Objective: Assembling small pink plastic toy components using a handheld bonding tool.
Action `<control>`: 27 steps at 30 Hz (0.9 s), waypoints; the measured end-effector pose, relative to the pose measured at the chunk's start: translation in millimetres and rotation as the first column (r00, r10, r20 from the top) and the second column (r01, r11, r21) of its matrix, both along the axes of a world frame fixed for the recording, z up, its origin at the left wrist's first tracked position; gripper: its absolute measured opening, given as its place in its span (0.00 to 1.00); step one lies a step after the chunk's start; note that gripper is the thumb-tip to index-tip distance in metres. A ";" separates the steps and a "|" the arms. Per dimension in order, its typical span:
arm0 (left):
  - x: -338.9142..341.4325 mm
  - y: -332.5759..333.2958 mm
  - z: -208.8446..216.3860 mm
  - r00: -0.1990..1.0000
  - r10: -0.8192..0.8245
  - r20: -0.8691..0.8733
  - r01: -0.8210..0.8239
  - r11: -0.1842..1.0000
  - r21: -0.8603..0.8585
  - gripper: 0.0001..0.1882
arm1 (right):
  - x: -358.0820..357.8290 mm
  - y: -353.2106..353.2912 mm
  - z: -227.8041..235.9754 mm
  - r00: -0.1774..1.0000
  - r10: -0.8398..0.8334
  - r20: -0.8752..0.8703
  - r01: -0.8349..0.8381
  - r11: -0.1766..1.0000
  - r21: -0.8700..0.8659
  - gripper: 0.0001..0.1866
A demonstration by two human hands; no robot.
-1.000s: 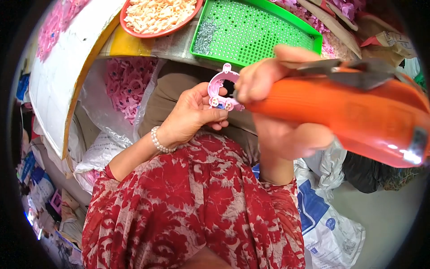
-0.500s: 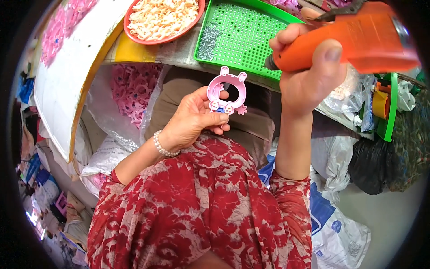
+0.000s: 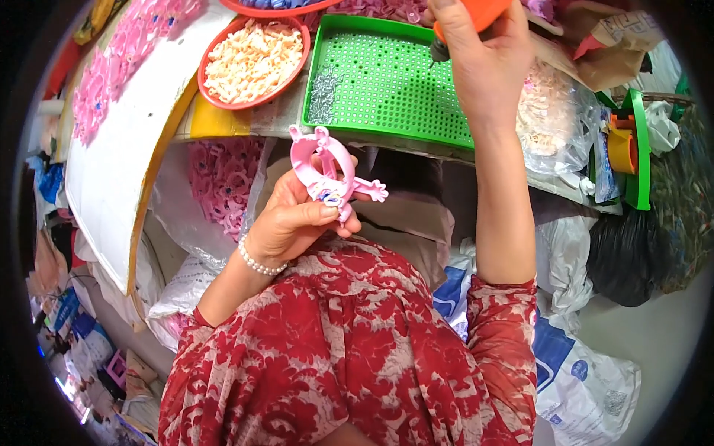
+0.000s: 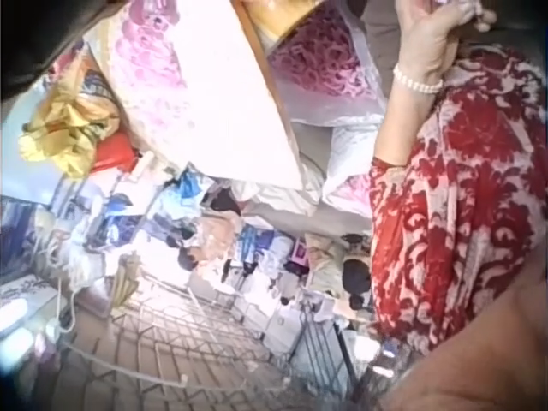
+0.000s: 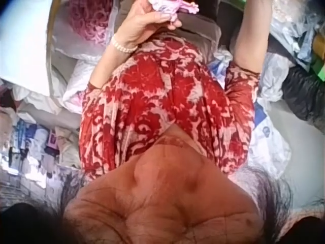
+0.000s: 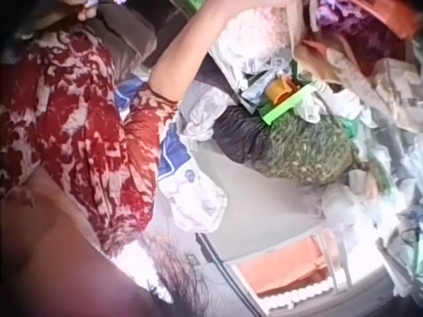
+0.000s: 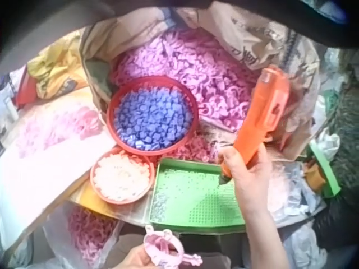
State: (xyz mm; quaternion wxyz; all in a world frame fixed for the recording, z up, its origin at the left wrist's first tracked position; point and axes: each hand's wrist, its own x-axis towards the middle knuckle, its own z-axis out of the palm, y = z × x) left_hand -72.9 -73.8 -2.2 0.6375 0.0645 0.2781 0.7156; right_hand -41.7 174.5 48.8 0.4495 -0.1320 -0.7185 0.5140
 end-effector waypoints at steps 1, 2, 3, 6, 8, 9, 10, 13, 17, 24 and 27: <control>-1.3 -0.2 2.6 1.000 0.011 -0.010 -0.011 1.000 0.011 0.26 | -1.5 3.0 -0.3 0.999 -0.025 0.033 0.024 1.000 0.011 0.12; -2.9 0.0 4.2 0.999 0.038 -0.025 -0.037 0.999 0.029 0.26 | -2.5 4.0 0.1 0.999 -0.027 0.035 0.028 0.999 -0.016 0.12; -5.4 0.3 6.9 0.999 0.034 -0.035 -0.033 0.999 0.032 0.26 | -3.2 6.5 0.0 0.999 -0.030 0.025 0.031 0.999 -0.014 0.12; -14.9 2.0 13.0 0.995 0.095 -0.022 -0.093 0.993 0.070 0.26 | -5.1 18.2 -2.5 0.997 -0.036 0.067 0.034 0.999 0.028 0.14; -17.9 2.8 15.8 0.992 0.124 -0.014 -0.123 0.991 0.061 0.30 | -5.8 25.3 -5.1 0.998 -0.039 0.056 0.038 0.999 0.006 0.14; -19.8 3.3 16.9 0.988 0.155 0.005 -0.155 0.987 0.050 0.34 | -6.2 25.8 -3.1 0.998 -0.038 0.045 0.038 0.999 0.005 0.14; -23.6 3.7 12.6 0.992 0.129 0.017 -0.130 0.982 0.139 0.28 | -6.0 25.3 -0.4 0.993 -0.075 0.086 0.073 0.997 0.029 0.14; -28.0 7.6 11.4 0.991 0.114 0.076 -0.127 0.972 0.199 0.29 | -6.8 34.7 -1.5 0.986 -0.117 0.119 0.109 0.991 0.073 0.14; -31.2 11.4 8.5 0.988 0.105 0.116 -0.127 0.971 0.201 0.31 | -3.0 43.0 -1.1 0.962 -0.182 0.205 0.156 0.978 0.137 0.16; -36.9 9.7 13.7 0.985 0.126 0.120 -0.150 0.965 0.217 0.37 | 26.5 -9.7 4.7 0.966 -0.240 -0.098 0.252 0.959 0.128 0.18; -36.4 15.9 18.6 0.986 0.120 0.115 -0.141 0.969 0.203 0.41 | 64.4 -40.6 -1.7 0.985 0.171 0.021 -0.170 0.985 -0.037 0.19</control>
